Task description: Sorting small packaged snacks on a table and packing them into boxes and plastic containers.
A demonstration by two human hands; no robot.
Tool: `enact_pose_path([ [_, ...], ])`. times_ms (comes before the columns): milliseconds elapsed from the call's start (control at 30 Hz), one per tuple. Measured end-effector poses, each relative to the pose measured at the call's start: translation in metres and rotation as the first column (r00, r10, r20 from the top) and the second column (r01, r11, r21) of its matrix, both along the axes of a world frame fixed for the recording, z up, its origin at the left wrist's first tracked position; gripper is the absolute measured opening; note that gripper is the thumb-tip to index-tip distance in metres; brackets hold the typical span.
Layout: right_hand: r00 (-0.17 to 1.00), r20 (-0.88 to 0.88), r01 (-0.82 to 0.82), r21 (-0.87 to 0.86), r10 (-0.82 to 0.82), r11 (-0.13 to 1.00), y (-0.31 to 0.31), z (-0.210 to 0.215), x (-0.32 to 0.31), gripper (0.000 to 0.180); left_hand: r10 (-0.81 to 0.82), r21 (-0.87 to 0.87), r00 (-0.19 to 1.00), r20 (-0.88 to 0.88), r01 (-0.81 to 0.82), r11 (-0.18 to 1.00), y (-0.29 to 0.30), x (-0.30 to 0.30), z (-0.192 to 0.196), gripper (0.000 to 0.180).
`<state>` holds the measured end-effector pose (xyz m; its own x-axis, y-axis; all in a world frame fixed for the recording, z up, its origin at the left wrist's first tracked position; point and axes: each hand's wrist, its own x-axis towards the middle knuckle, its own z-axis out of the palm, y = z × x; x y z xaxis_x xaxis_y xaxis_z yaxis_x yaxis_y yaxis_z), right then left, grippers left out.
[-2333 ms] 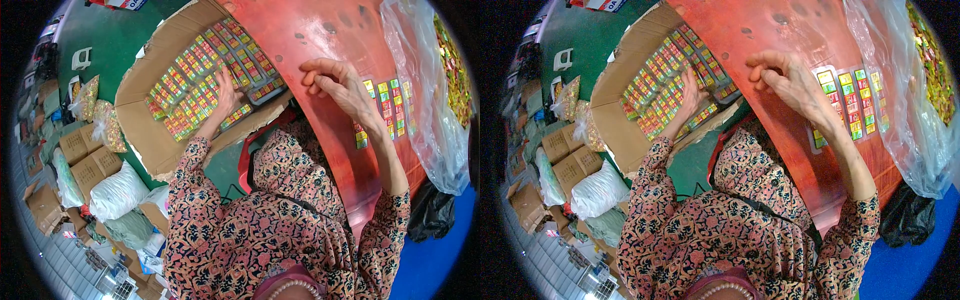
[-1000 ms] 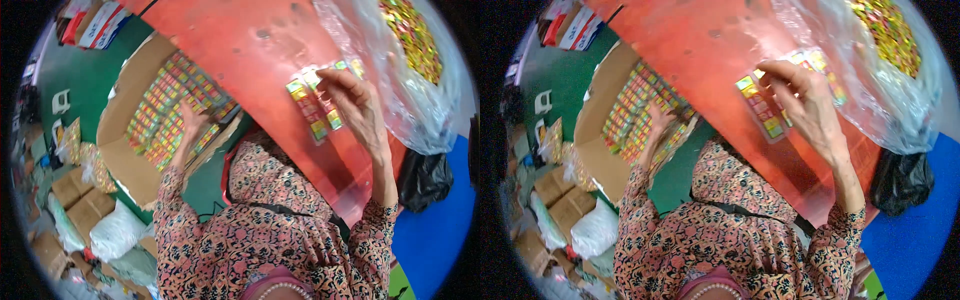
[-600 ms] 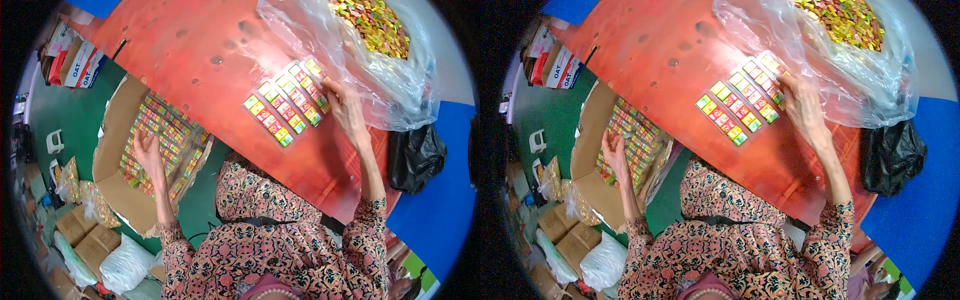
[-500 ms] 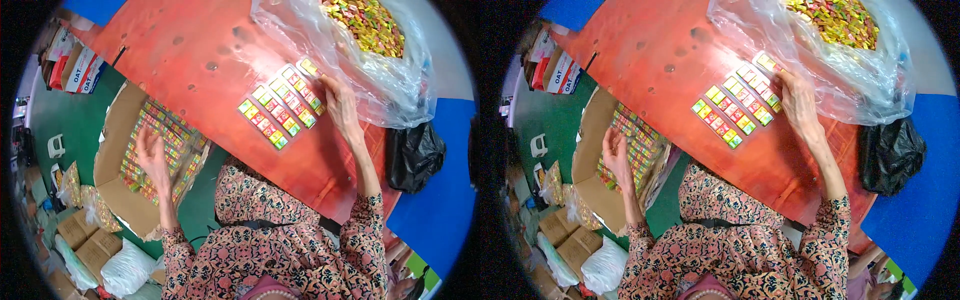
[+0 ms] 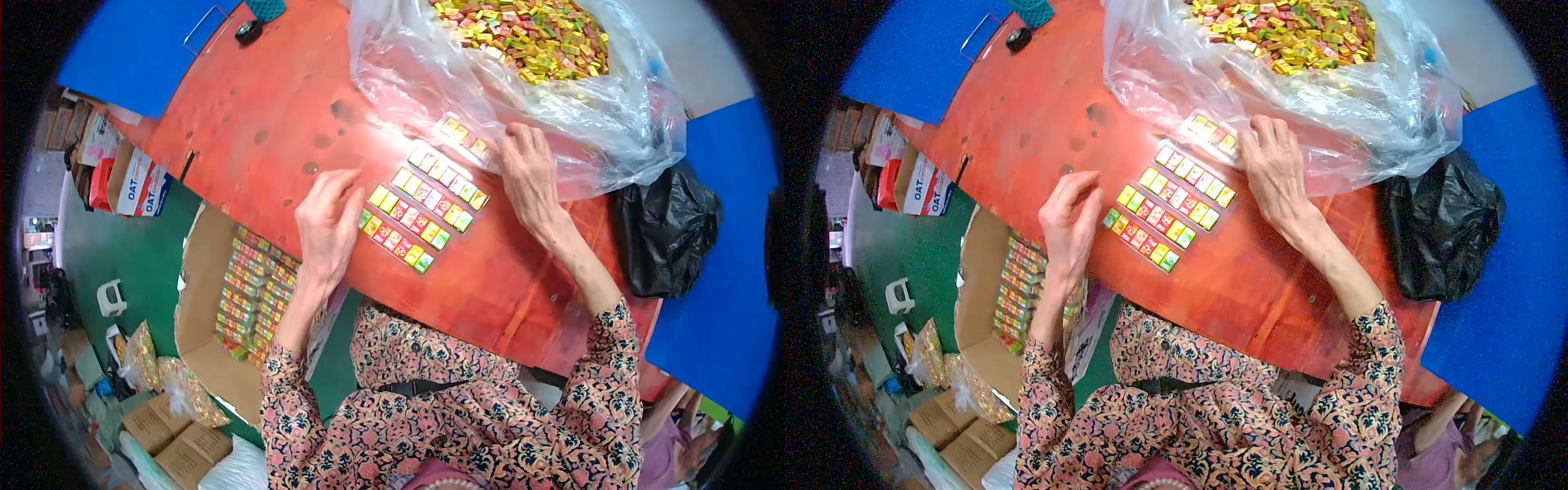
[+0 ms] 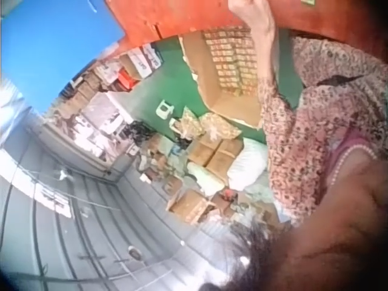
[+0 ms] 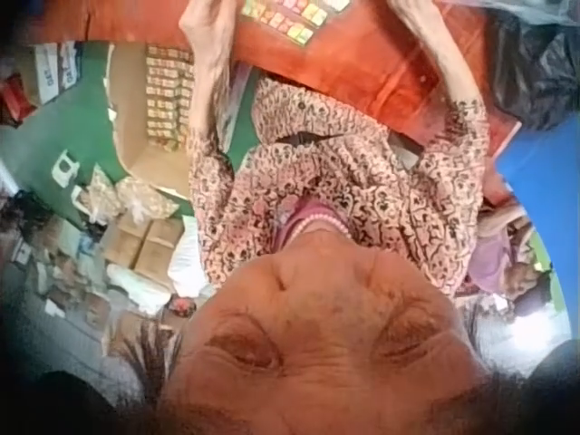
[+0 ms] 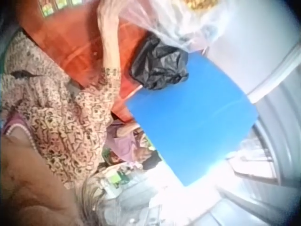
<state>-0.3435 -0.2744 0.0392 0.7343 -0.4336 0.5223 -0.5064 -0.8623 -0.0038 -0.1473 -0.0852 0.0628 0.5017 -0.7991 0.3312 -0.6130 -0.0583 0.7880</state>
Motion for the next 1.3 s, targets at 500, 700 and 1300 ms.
enact_pose_path([
  [500, 0.984, 0.041, -0.177, 0.024, 0.176, 0.984, -0.064, 0.022, -0.029, 0.017, -0.336, 0.247, 0.310, 0.889, 0.295, 0.923, -0.225, 0.034, -0.003, 0.078],
  [700, 0.845, -0.308, -0.447, 0.041, 0.437, 0.893, -0.089, -0.016, -0.032, 0.017, -0.361, 0.306, 0.223, 0.905, 0.248, 0.919, -0.267, 0.048, -0.018, 0.016],
  [1300, 0.847, -0.517, 0.193, 0.082, -0.124, 0.978, -0.105, -0.043, -0.016, 0.044, -0.536, 0.308, 0.510, 0.673, 0.466, 0.830, -0.240, 0.074, -0.050, 0.007],
])
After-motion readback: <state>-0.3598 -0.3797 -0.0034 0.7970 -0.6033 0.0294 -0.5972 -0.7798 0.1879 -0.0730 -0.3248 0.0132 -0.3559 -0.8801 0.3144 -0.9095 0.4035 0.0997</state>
